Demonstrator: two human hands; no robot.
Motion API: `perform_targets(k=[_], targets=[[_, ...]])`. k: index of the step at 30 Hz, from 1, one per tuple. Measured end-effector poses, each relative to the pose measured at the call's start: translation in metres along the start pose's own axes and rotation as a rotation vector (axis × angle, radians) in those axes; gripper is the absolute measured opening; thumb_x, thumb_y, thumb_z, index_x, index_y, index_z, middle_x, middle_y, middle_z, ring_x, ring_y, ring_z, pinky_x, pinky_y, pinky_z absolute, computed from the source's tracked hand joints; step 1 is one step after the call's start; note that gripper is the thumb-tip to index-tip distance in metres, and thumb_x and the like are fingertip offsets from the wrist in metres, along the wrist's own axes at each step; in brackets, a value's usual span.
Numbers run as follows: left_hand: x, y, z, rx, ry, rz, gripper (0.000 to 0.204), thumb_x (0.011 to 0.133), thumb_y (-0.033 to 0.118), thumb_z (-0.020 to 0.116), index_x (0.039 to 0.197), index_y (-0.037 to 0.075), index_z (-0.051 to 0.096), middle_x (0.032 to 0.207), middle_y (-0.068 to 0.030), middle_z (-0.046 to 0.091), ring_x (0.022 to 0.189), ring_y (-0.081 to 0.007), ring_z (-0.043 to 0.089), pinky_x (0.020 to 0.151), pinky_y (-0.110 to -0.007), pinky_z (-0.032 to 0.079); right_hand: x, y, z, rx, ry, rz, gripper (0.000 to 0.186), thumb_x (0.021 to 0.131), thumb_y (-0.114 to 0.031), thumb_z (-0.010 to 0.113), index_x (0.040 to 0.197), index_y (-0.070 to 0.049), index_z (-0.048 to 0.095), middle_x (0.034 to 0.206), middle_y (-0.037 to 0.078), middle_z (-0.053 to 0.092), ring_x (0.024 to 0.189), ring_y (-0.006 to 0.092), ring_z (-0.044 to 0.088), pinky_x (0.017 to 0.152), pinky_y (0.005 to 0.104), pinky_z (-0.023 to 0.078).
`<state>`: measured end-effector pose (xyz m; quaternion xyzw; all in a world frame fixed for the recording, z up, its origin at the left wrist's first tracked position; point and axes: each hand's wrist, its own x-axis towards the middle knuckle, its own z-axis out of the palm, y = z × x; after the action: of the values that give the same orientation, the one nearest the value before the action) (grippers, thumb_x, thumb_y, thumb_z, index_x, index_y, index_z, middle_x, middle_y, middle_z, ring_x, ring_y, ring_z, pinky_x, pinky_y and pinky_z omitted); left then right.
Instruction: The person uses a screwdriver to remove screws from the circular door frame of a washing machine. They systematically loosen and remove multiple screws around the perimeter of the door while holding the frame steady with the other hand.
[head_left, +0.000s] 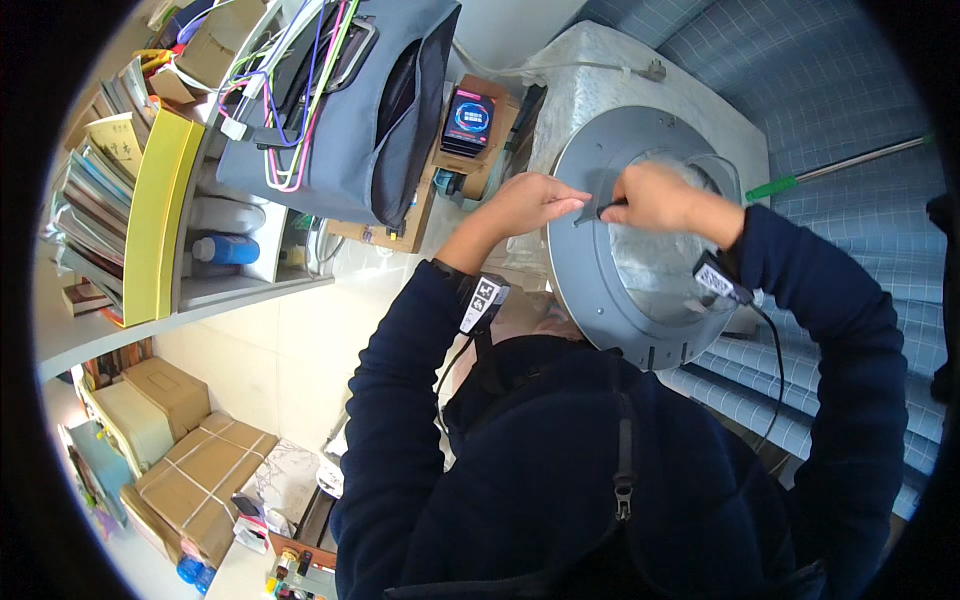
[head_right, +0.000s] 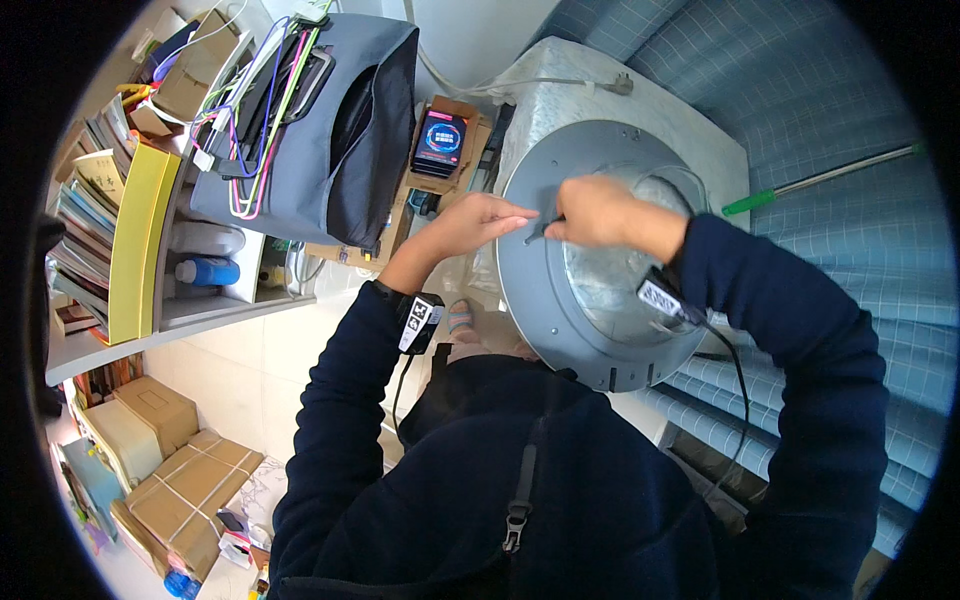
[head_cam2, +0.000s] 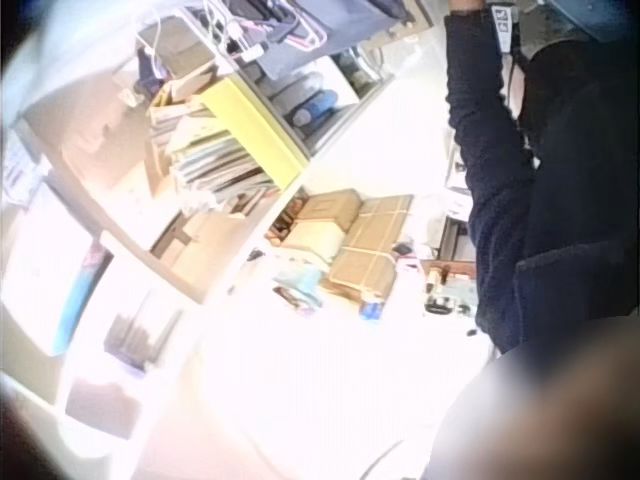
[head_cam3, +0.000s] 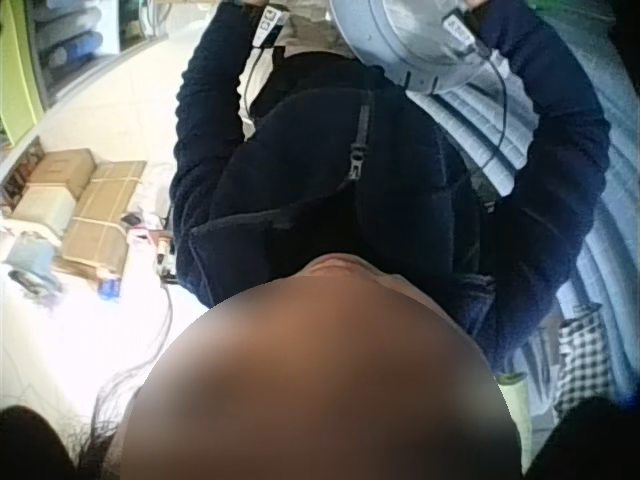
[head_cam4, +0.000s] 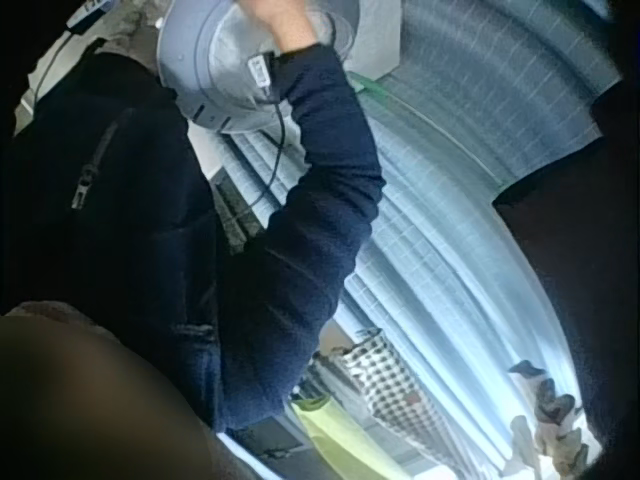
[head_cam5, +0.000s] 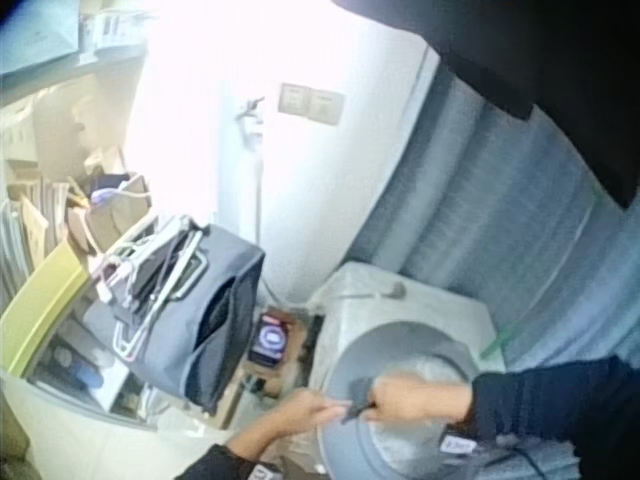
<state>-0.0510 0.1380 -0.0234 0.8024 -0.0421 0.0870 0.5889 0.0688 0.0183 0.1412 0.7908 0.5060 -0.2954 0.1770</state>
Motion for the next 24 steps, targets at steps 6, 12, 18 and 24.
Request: perform_targets(k=[6,12,18,24], targets=[[0.001,0.005,0.006,-0.255,-0.044,-0.134,0.032,0.094,0.026,0.061,0.111,0.0,0.068,0.091,-0.008,0.071,0.084,-0.0102,0.061,0.078,-0.026,0.048,0.004,0.013,0.025,0.408,-0.044,0.223,0.038,0.087,-0.034,0.064,0.086,0.003,0.07,0.079,0.017,0.068,0.068,0.0285,0.065,0.063,0.0402,0.05],[0.003,0.005,0.011,-0.22,-0.155,-0.099,0.031,0.092,0.027,0.063,0.106,0.0,0.07,0.092,-0.0085,0.072,0.085,-0.011,0.064,0.078,-0.026,0.049,-0.003,0.001,0.033,0.511,-0.192,0.264,0.047,0.088,-0.035,0.06,0.09,0.012,0.065,0.082,0.024,0.067,0.069,0.0348,0.067,0.065,0.0397,0.053],[-0.001,-0.003,0.003,-0.249,-0.047,-0.123,0.029,0.094,0.023,0.062,0.106,-0.002,0.069,0.09,-0.0066,0.071,0.083,-0.0085,0.061,0.077,-0.025,0.049,0.016,-0.011,0.006,0.151,-0.253,0.126,0.038,0.082,-0.031,0.058,0.085,0.006,0.07,0.09,0.026,0.067,0.089,0.0352,0.067,0.078,0.0418,0.053],[-0.01,-0.001,0.003,-0.23,0.115,-0.169,0.025,0.09,0.022,0.065,0.107,0.006,0.071,0.078,-0.0078,0.069,0.071,-0.0112,0.061,0.068,-0.028,0.049,0.008,-0.02,0.001,-0.093,-0.107,0.11,0.033,0.08,-0.027,0.061,0.09,0.003,0.071,0.093,0.021,0.069,0.09,0.0361,0.067,0.078,0.0433,0.053]])
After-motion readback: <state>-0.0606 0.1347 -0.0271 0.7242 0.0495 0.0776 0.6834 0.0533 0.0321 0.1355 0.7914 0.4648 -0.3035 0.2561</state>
